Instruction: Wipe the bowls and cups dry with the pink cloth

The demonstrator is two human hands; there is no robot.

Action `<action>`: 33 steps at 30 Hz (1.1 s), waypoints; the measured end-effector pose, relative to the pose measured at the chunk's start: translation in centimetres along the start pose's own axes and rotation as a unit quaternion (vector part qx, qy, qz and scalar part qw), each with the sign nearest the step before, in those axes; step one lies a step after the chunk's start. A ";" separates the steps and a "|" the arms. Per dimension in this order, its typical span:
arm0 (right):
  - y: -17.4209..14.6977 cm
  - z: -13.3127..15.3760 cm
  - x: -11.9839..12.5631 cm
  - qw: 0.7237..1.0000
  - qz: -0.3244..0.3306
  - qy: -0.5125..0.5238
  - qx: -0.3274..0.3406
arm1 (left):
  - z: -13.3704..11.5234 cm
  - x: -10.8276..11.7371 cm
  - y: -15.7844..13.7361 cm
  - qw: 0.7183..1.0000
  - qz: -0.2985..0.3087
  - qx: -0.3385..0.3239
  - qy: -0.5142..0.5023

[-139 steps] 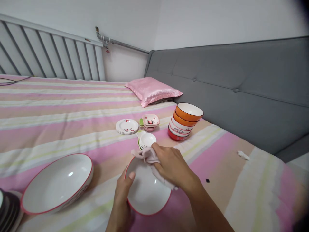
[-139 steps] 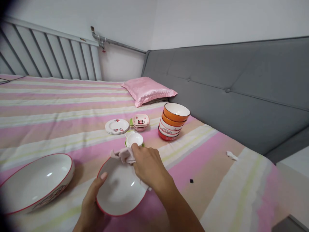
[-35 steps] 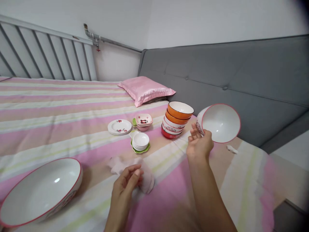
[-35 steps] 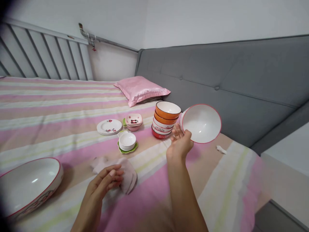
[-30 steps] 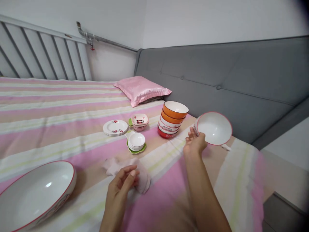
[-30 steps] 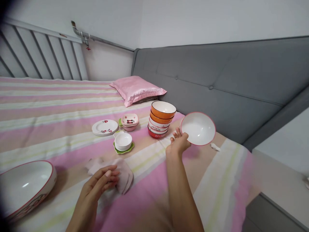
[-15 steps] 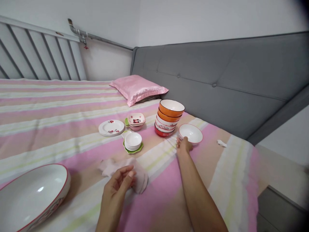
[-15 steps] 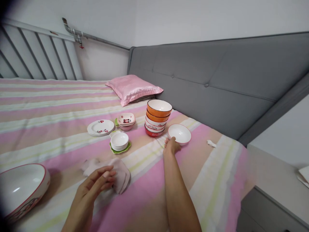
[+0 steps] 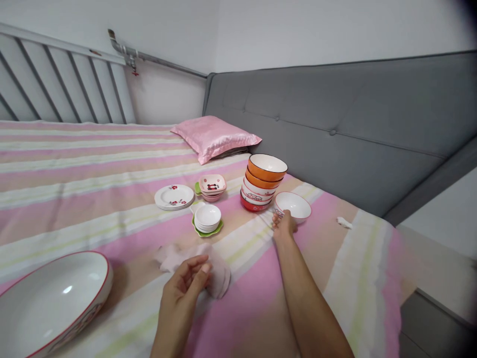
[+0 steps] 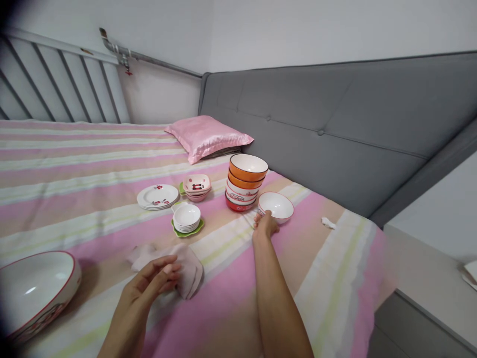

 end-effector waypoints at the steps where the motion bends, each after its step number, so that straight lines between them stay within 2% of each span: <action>1: -0.1 0.0 0.0 1.000 0.001 0.000 -0.002 | 0.0 0.0 0.0 1.000 0.000 0.000 0.000; 7: -1.2 0.0 0.0 0.999 -0.001 -0.005 -0.036 | 0.3 0.2 0.2 1.000 0.003 0.000 -0.005; 12: -3.7 -1.0 -0.2 0.999 0.009 -0.014 -0.043 | 0.5 0.2 0.4 1.000 0.003 -0.003 0.001; 17: -7.2 -3.5 -1.2 0.997 0.074 -0.010 0.018 | 0.7 0.2 0.3 1.000 -0.012 -0.004 -0.004; 21: -9.4 -4.8 -1.7 0.984 0.140 0.004 0.112 | 0.7 0.9 0.8 0.996 -0.077 0.020 -0.049; 24: -10.6 -5.1 -1.7 0.969 0.187 0.009 0.162 | 0.7 2.0 1.5 0.971 -0.160 0.086 -0.157; 27: -11.9 -5.2 -1.5 0.951 0.246 -0.002 0.189 | 0.5 3.0 1.7 0.910 -0.234 0.158 -0.304; 30: -14.0 -5.0 -1.0 0.906 0.357 -0.045 0.221 | 0.0 4.1 1.4 0.859 -0.291 0.149 -0.394; 32: -15.9 -5.0 -0.6 0.826 0.481 -0.125 0.268 | -0.3 4.9 1.4 0.841 -0.312 0.114 -0.427; 33: -16.9 -5.0 -0.3 0.773 0.535 -0.176 0.292 | -0.5 5.3 1.5 0.832 -0.321 0.102 -0.440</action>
Point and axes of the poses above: each hand's wrist, its own y-axis towards the middle knuckle, its own x-axis out of the back of the hand, z = x × y, the point moved 2 cm from there along y, towards the middle knuckle, and after that the axes turned 6 degrees about -z, right-handed, at the moved point
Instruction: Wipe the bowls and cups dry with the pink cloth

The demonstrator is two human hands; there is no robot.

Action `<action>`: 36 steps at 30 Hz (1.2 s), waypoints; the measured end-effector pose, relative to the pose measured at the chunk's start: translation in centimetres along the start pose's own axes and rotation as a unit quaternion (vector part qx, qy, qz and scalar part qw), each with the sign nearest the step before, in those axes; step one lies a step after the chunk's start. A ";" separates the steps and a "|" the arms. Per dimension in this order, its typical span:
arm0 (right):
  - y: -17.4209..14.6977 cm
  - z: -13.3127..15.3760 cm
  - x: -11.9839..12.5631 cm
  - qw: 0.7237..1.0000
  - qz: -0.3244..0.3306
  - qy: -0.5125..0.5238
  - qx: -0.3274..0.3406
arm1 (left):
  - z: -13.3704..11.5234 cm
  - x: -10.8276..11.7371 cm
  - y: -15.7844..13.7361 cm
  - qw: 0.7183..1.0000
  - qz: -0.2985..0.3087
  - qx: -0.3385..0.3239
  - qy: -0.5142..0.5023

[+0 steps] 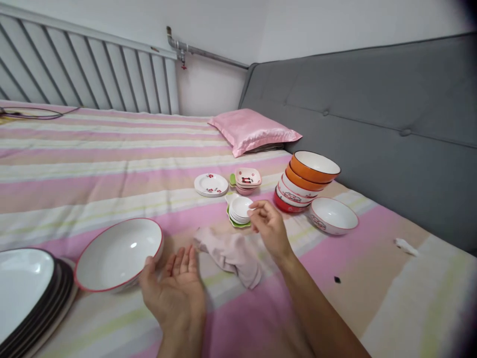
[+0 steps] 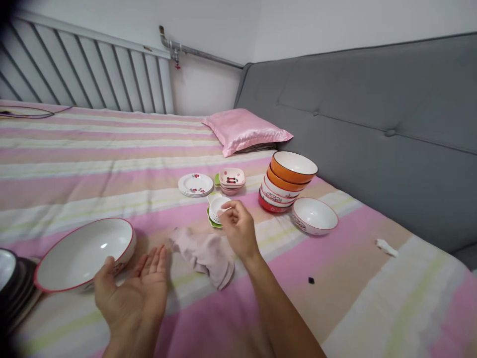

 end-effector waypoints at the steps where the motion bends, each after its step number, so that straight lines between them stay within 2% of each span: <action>1: -0.6 0.6 -0.5 0.995 0.076 -0.055 0.019 | -0.4 0.0 0.3 1.000 -0.004 -0.007 -0.017; 3: -1.7 1.4 -1.4 0.962 0.206 -0.166 0.062 | -1.3 -0.1 0.9 0.999 -0.016 -0.024 -0.046; 5: -2.6 1.6 -2.0 0.916 0.298 -0.252 0.095 | -2.0 -0.3 1.6 0.997 -0.025 -0.049 -0.063; 7: -3.2 1.3 -2.3 0.879 0.350 -0.308 0.097 | -2.3 -0.5 2.2 0.996 -0.039 -0.058 -0.062; 10: -3.6 0.2 -2.6 0.853 0.369 -0.363 0.074 | -2.1 -0.6 2.7 0.996 -0.066 -0.046 -0.042; 14: -3.7 -0.9 -3.0 0.849 0.363 -0.373 0.091 | -1.3 -0.5 2.4 0.995 -0.072 -0.066 -0.035; 18: -3.0 -0.5 -2.4 0.869 0.327 -0.360 0.087 | -0.3 -0.6 1.5 0.992 -0.046 -0.118 0.020; 21: -2.1 1.1 -1.1 0.895 0.267 -0.348 0.082 | 1.1 -0.6 0.9 0.988 -0.007 -0.115 0.102; 24: -1.5 3.4 0.2 0.926 0.191 -0.298 0.132 | 2.6 -0.1 0.5 0.973 0.038 -0.081 0.212; 27: -1.5 5.2 0.7 0.943 0.128 -0.227 0.206 | 3.7 0.4 0.4 0.940 0.093 -0.061 0.322; 29: -1.6 5.6 0.6 0.939 0.095 -0.211 0.255 | 4.3 0.6 0.2 0.914 0.132 -0.042 0.381; 32: -1.7 4.9 0.1 0.910 0.075 -0.270 0.306 | 4.8 0.6 0.0 0.869 0.170 0.002 0.464; 36: -1.6 3.3 -0.7 0.883 0.109 -0.350 0.293 | 4.5 0.5 -0.1 0.822 0.192 0.002 0.536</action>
Point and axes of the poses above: each hand's wrist, its own y-axis towards the middle knuckle, its own x-axis out of the back of the hand, z = x × y, the point moved 2 cm from there along y, towards the middle knuckle, and after that the axes turned 6 degrees about -z, right-handed, at the moved point
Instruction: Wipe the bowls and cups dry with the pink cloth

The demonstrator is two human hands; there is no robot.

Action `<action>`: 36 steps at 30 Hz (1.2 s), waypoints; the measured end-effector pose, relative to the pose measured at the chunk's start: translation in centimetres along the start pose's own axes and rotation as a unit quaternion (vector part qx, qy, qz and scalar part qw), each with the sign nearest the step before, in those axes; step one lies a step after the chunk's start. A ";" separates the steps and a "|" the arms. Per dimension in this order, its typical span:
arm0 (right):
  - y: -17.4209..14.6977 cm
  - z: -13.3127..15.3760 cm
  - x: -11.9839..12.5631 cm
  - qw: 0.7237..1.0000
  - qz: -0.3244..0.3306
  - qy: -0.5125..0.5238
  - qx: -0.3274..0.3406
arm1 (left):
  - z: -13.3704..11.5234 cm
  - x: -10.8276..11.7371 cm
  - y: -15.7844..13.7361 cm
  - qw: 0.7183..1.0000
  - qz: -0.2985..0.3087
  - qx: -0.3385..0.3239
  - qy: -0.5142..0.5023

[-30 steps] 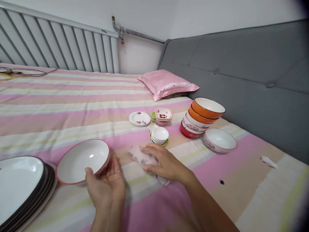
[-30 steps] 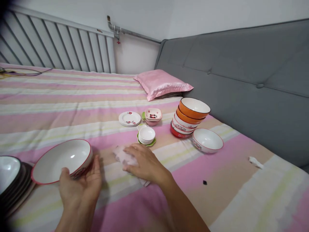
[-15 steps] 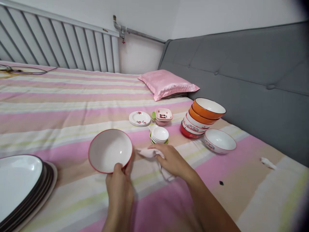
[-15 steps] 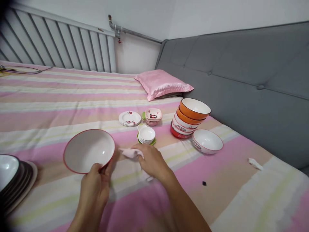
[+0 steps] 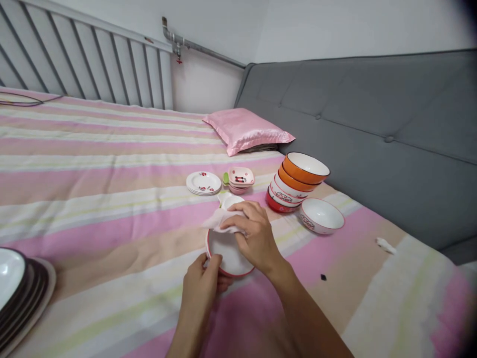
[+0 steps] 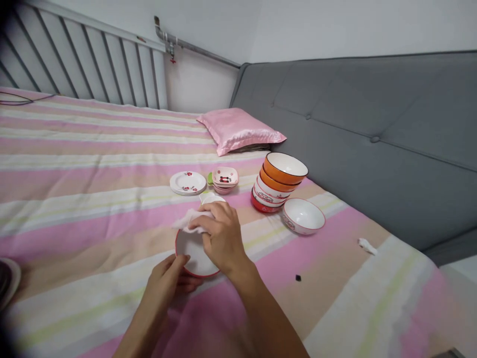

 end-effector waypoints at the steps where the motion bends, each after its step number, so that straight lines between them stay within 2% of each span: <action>1: -0.1 -0.1 -0.4 1.000 0.018 -0.006 -0.004 | -0.1 0.2 0.0 1.000 0.002 -0.010 0.018; 7: -0.6 -0.1 -2.3 0.988 0.143 -0.062 0.020 | -0.3 1.2 0.2 0.989 0.002 -0.068 0.134; 11: -0.7 0.4 -2.5 0.979 0.180 -0.085 0.034 | -0.9 1.6 0.1 0.973 -0.024 -0.103 0.204; 13: -0.7 0.8 -2.3 0.978 0.186 -0.091 0.030 | -1.7 2.0 -0.4 0.956 -0.050 -0.133 0.256; 16: -0.8 1.1 -2.0 0.976 0.197 -0.087 0.012 | -3.0 2.7 -1.2 0.912 -0.107 -0.165 0.359; 18: -1.1 1.2 -2.0 0.975 0.211 -0.073 -0.005 | -3.5 3.0 -1.6 0.889 -0.140 -0.172 0.401; 21: -1.5 1.2 -2.0 0.967 0.249 -0.041 -0.034 | -3.6 3.0 -1.7 0.873 -0.155 -0.188 0.422; 24: -1.6 1.2 -2.0 0.952 0.298 0.000 -0.070 | -3.4 2.8 -1.6 0.869 -0.152 -0.197 0.427; 27: -1.4 1.2 -2.2 0.936 0.329 0.089 -0.086 | -3.3 2.7 -1.7 0.880 -0.155 -0.198 0.403; 30: -1.0 1.0 -2.5 0.909 0.325 0.237 -0.105 | -3.2 2.8 -1.7 0.895 -0.168 -0.211 0.354; 32: -0.8 0.6 -2.6 0.880 0.298 0.331 -0.165 | -3.0 2.8 -1.5 0.905 -0.182 -0.237 0.302; 34: -0.7 0.0 -2.7 0.833 0.264 0.408 -0.265 | -2.7 2.7 -1.1 0.923 -0.167 -0.258 0.232; 36: -0.8 -0.6 -2.4 0.772 0.225 0.470 -0.365 | -2.4 2.4 -0.7 0.948 -0.123 -0.254 0.147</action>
Point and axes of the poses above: each hand's wrist, its own y-axis towards the middle knuckle, its own x-axis out of the back of the hand, z = x × y, the point moved 2 cm from there along y, towards the middle knuckle, and after that the axes turned 6 degrees about -z, right-handed, at the moved point
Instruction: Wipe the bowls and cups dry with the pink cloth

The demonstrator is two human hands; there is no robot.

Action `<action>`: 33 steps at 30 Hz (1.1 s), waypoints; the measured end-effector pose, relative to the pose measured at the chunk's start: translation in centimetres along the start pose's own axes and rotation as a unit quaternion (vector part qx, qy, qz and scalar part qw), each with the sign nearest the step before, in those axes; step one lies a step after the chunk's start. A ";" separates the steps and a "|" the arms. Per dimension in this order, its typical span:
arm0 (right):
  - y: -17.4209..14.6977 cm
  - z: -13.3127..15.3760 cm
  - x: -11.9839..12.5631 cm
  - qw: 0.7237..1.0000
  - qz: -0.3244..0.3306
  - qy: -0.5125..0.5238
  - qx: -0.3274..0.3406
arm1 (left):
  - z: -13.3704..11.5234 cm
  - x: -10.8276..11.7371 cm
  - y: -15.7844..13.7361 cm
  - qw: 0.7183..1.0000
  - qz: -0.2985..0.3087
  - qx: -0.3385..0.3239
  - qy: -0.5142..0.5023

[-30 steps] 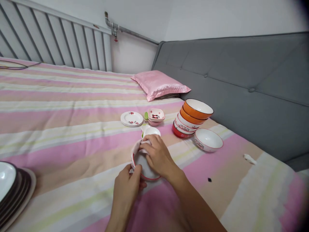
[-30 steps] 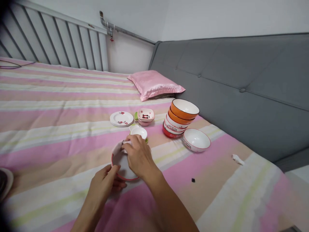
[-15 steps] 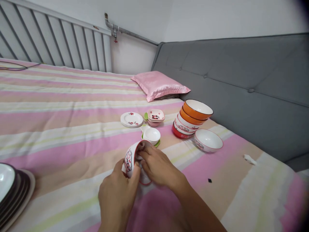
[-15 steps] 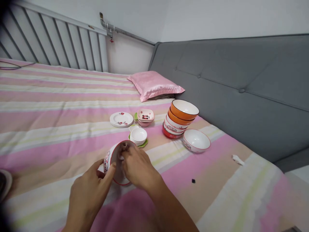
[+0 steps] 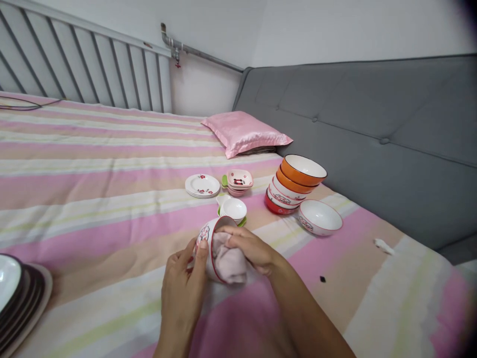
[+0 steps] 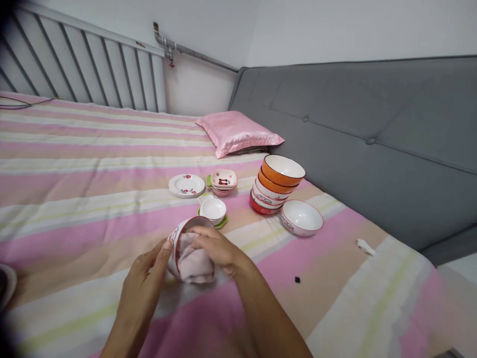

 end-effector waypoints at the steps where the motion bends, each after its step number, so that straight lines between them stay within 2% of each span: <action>1: 0.0 0.1 0.3 0.998 -0.017 0.049 -0.022 | 0.1 -0.3 0.0 0.999 0.013 0.016 -0.043; 5: -0.5 0.8 1.2 0.980 -0.059 0.177 -0.068 | 0.0 -1.0 -0.2 0.983 0.027 0.090 -0.158; 7: -0.7 1.2 1.0 0.973 -0.059 0.199 -0.099 | -0.1 -1.2 -0.4 0.978 0.038 0.103 -0.180; 9: -1.0 1.5 0.6 0.974 -0.057 0.195 -0.103 | 0.0 -1.3 -0.4 0.975 0.044 0.111 -0.186; 13: -1.8 1.7 -0.9 0.994 -0.002 0.096 -0.047 | 0.4 -1.2 -0.2 0.972 0.037 0.122 -0.198; 15: -2.3 1.8 -1.6 0.999 0.045 0.001 -0.019 | 0.7 -1.0 -0.1 0.968 0.034 0.136 -0.206; 17: -2.7 2.0 -2.0 0.990 0.070 -0.125 0.018 | 1.0 -0.9 0.1 0.966 0.034 0.159 -0.200; 20: -2.9 2.2 -2.2 0.947 0.088 -0.299 0.070 | 1.4 -0.9 0.3 0.966 0.040 0.159 -0.198; 25: -2.4 1.3 -1.8 0.859 0.138 -0.482 0.100 | 1.7 -1.4 0.4 0.965 0.041 0.141 -0.217; 29: -2.1 0.9 -1.5 0.794 0.110 -0.591 0.093 | 1.5 -1.5 0.4 0.964 0.047 0.139 -0.220; 33: -2.2 1.0 -1.6 0.762 0.089 -0.638 0.066 | 1.2 -1.4 0.3 0.964 0.036 0.141 -0.224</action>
Point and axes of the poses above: each hand's wrist, its own y-axis towards the middle knuckle, its own x-axis out of the back of the hand, z = x × y, the point moved 2 cm from there along y, towards the middle knuckle, and after that the axes turned 6 degrees about -z, right-handed, at the moved point
